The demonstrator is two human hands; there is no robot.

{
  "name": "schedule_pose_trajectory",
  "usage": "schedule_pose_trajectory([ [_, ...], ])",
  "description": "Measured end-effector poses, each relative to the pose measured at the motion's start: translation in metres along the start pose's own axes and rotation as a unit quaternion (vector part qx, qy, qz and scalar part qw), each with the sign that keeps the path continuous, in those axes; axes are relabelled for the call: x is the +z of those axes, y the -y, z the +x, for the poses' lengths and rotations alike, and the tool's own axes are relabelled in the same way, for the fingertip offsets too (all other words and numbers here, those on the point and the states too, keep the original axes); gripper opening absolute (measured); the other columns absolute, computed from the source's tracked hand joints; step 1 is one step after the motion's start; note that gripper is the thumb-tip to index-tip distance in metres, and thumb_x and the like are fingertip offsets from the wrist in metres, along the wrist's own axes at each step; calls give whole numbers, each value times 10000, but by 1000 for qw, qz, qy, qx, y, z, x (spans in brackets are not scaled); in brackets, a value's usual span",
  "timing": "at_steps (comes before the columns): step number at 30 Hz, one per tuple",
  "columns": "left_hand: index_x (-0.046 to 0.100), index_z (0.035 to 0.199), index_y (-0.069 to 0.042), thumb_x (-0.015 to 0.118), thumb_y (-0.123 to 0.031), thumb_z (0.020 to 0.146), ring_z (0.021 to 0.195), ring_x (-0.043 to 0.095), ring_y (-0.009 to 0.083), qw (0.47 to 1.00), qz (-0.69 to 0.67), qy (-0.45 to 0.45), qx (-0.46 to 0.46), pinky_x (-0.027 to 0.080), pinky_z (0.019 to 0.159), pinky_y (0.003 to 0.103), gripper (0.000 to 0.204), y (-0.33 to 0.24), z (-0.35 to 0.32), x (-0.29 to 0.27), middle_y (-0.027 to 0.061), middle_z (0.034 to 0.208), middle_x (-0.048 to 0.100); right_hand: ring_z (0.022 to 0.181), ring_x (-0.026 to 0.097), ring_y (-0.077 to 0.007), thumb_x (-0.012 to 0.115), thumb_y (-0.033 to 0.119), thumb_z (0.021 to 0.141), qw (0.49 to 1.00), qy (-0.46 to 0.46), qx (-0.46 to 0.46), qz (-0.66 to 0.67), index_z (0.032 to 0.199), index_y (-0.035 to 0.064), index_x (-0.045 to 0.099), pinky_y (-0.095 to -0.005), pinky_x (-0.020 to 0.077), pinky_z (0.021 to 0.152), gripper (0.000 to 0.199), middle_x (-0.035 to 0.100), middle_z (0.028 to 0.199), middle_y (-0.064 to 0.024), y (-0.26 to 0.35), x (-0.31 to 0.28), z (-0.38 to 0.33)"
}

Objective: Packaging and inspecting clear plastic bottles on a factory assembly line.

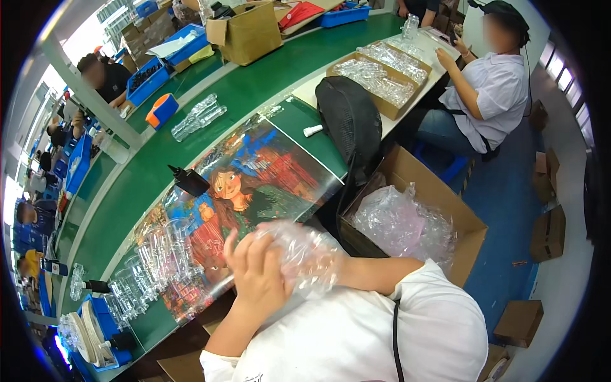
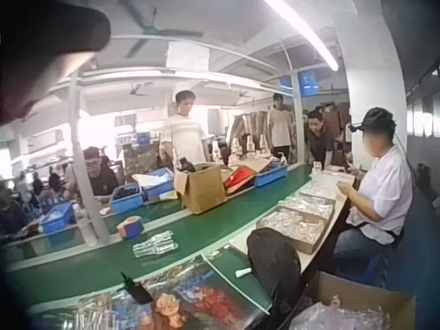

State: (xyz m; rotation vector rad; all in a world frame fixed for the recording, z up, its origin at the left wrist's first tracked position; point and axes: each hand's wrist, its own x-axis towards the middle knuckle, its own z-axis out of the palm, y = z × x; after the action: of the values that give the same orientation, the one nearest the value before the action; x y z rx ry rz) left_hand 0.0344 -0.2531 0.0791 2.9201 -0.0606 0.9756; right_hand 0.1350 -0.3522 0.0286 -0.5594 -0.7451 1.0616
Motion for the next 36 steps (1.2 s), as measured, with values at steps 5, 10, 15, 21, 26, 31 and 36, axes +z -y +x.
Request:
schedule_pose_trajectory([
  [5, 531, 1070, 4, 632, -166, 736, 1138, 448, 348, 978, -200, 61, 2, 364, 989, 463, 388, -24, 13, 37, 212, 1261, 424, 1080, 536, -177, 609, 54, 836, 963, -246, 38, 99, 1299, 41, 424, -321, 457, 925, 499, 520, 1228, -89, -10, -64, -49],
  [10, 466, 1271, -37, 688, -76, 720, 1221, 421, 349, 899, -431, 79, 8, 381, 978, 429, 595, -25, 11, 25, 234, 1382, 328, 973, 567, -186, 636, 37, 779, 858, -478, -88, -169, 1201, 25, 478, -320, 476, 873, 452, 547, 1132, -98, 61, -100, -83],
  [15, 428, 1287, -103, 668, -29, 733, 1112, 536, 354, 903, -417, 101, -20, 430, 931, 437, 608, 12, -27, -20, 251, 1366, 329, 843, 614, -221, 616, 34, 752, 568, -545, -103, -608, 1040, -4, 583, -352, 489, 758, 292, 638, 929, -123, 75, -286, -170],
  [21, 506, 1202, -35, 632, -5, 751, 1112, 527, 316, 906, -348, 45, -237, 417, 934, 395, 469, 41, -84, -75, 207, 1324, 409, 942, 575, -372, 703, 128, 703, 298, -604, 72, -735, 1090, 1, 572, -426, 443, 834, 428, 608, 1021, -215, 2, -369, -244],
  [26, 513, 1189, -35, 605, 1, 782, 1128, 512, 284, 860, -361, -27, -361, 410, 936, 380, 419, 50, -91, -76, 183, 1280, 454, 1203, 433, -377, 737, 434, 663, 431, -432, 411, -677, 1363, 31, 336, -431, 338, 1029, 902, 482, 1275, -186, -80, -465, -331],
  [31, 534, 1154, -31, 565, -12, 824, 1136, 490, 255, 863, -331, 5, -382, 423, 927, 351, 332, 56, -111, -79, 144, 1277, 467, 1180, 448, -372, 734, 430, 668, 485, -285, 399, -724, 1355, 31, 348, -428, 351, 1011, 883, 495, 1252, -186, -135, -516, -191],
  [36, 553, 1124, -27, 543, -16, 854, 1100, 512, 233, 856, -330, -9, -398, 455, 893, 331, 271, 62, -122, -80, 134, 1236, 499, 1150, 467, -366, 730, 426, 673, 507, -179, 388, -749, 1344, 32, 364, -425, 367, 988, 860, 511, 1223, -185, -177, -523, -101],
])
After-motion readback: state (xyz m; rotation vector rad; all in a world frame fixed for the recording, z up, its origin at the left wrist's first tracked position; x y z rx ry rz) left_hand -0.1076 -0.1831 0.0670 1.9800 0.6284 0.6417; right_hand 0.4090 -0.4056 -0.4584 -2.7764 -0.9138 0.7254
